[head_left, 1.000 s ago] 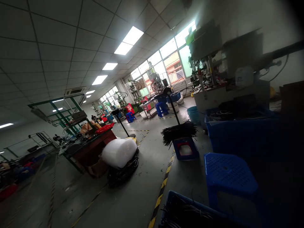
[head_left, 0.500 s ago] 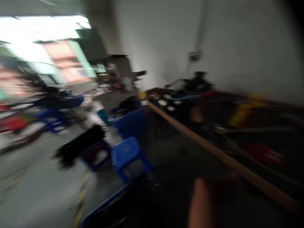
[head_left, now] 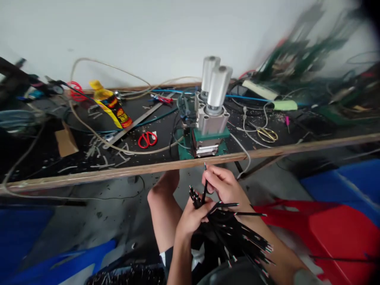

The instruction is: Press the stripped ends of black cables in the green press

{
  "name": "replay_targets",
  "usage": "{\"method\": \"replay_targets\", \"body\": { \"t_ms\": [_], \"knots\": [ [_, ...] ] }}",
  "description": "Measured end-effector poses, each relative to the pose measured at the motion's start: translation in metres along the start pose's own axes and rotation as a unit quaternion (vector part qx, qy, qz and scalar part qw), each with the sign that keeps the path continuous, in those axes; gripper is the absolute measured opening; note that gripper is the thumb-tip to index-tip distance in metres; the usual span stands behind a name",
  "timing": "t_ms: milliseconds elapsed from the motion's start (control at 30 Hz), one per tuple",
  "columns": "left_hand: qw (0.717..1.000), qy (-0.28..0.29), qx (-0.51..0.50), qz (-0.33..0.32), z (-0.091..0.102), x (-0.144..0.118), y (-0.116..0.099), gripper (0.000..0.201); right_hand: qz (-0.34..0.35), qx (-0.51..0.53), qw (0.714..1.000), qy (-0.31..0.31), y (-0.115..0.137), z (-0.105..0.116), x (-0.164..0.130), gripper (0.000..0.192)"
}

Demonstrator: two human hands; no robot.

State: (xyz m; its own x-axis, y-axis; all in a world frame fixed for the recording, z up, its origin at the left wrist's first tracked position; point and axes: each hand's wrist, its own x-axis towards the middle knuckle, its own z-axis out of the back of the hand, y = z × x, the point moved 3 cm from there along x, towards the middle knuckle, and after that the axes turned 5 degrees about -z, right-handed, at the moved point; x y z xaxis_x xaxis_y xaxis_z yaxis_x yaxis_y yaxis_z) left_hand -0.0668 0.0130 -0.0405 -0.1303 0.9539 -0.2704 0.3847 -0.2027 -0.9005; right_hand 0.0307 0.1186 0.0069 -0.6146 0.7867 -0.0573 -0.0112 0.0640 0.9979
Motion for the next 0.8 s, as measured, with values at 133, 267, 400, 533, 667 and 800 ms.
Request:
{"method": "replay_targets", "body": {
  "t_ms": [133,267,400,533,667,800],
  "knots": [
    [0.999,0.045,-0.009,0.020,-0.004,0.015,0.013,0.056,0.015,0.046,0.999,-0.022,0.000,0.011,0.018,0.049],
    [0.998,0.048,-0.031,0.026,-0.002,0.024,0.031,0.060,-0.008,0.020,1.000,-0.008,0.003,0.009,0.028,0.049],
    [1.000,-0.009,-0.025,-0.001,-0.001,0.023,0.031,0.049,-0.002,0.034,0.999,-0.027,0.006,0.005,0.035,0.051],
    [0.996,-0.083,0.008,-0.039,-0.006,0.019,0.013,0.039,-0.002,0.044,0.997,-0.062,0.009,0.006,0.039,0.049],
    [0.997,-0.064,0.012,-0.032,-0.008,0.020,0.012,0.037,-0.034,0.055,0.996,-0.057,0.012,0.008,0.041,0.049],
    [0.997,-0.061,0.024,-0.035,-0.003,0.022,0.016,0.033,-0.043,0.083,0.994,-0.052,0.015,0.007,0.042,0.045]
  ]
}}
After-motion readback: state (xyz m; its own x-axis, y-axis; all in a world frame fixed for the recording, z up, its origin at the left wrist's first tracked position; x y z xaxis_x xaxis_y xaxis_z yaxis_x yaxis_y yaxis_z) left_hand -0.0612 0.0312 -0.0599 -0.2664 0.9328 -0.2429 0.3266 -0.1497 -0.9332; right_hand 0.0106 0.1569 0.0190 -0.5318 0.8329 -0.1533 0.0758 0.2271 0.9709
